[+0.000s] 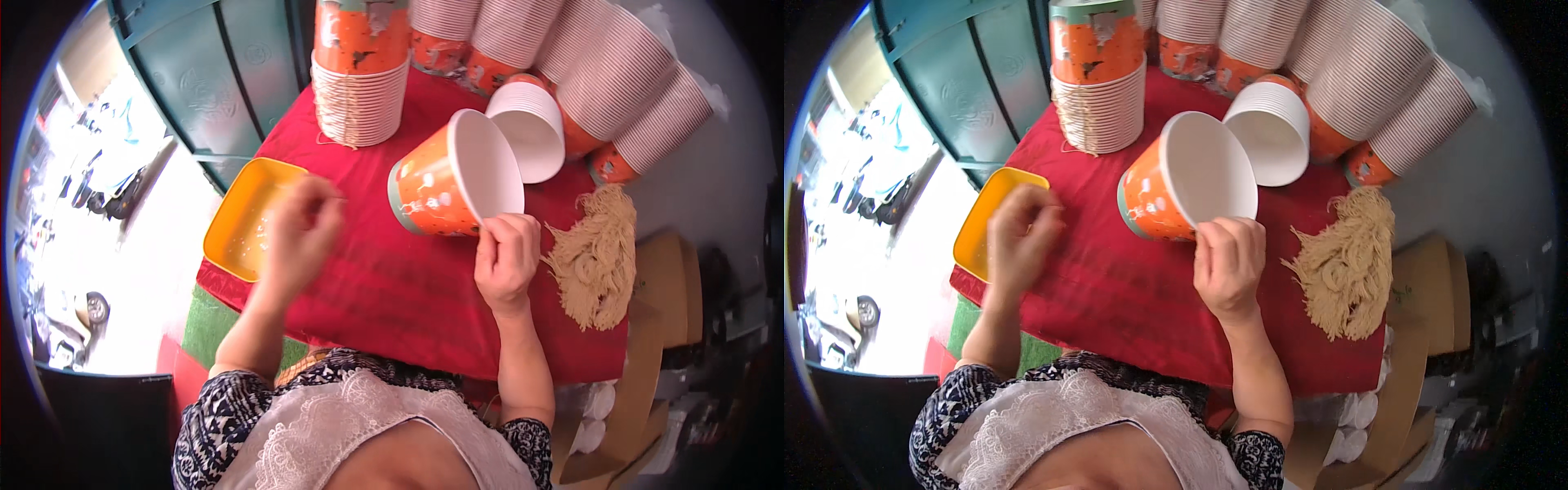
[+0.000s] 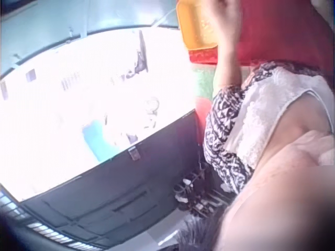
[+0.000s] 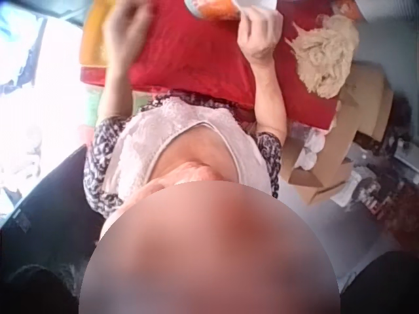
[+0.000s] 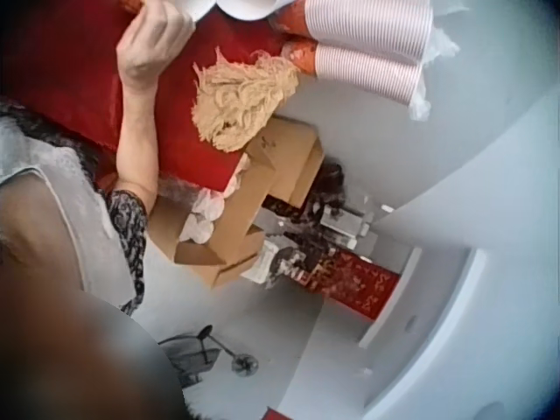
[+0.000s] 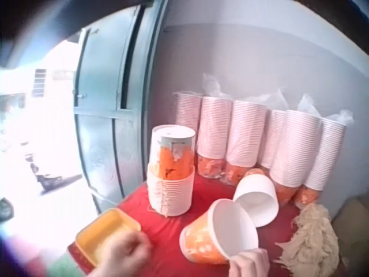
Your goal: Threading and tying strings onto paper buckets for packaging.
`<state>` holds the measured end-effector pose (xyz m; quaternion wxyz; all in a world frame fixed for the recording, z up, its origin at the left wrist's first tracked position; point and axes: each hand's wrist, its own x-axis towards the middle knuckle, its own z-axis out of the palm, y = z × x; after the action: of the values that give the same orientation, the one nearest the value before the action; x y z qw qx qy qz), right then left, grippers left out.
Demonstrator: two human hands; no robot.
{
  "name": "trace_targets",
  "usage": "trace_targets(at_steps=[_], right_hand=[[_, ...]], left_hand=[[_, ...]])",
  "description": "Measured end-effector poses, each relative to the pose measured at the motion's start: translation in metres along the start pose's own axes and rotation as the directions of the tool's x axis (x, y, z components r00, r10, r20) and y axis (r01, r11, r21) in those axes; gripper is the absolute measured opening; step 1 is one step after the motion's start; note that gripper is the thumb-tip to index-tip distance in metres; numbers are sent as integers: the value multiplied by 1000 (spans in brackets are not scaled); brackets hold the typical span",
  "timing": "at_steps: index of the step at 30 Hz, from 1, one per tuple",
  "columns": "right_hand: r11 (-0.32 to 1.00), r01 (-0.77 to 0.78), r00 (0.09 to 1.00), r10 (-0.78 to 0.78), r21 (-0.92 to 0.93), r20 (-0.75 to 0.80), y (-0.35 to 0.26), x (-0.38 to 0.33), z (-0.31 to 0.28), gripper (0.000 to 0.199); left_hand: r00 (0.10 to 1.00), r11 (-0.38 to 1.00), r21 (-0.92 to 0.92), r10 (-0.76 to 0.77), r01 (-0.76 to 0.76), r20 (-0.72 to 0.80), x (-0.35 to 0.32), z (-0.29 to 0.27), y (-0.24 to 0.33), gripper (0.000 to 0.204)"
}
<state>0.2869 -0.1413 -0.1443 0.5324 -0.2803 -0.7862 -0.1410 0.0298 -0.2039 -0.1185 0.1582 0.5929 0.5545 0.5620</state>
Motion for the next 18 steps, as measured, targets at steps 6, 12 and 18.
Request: trace_targets(at_steps=[6,12,18], right_hand=[[986,164,977,-159,-25,139,-10,13,-7,16],[986,164,971,-165,25,175,-22,11,-7,18],[997,23,993,-30,68,113,-26,1,-30,28]], left_hand=[[993,866,487,-101,116,-56,-3,-83,-60,4],[977,810,560,-213,174,4,-6,-94,-76,11],[995,866,496,-92,66,30,-6,-90,-85,16]])
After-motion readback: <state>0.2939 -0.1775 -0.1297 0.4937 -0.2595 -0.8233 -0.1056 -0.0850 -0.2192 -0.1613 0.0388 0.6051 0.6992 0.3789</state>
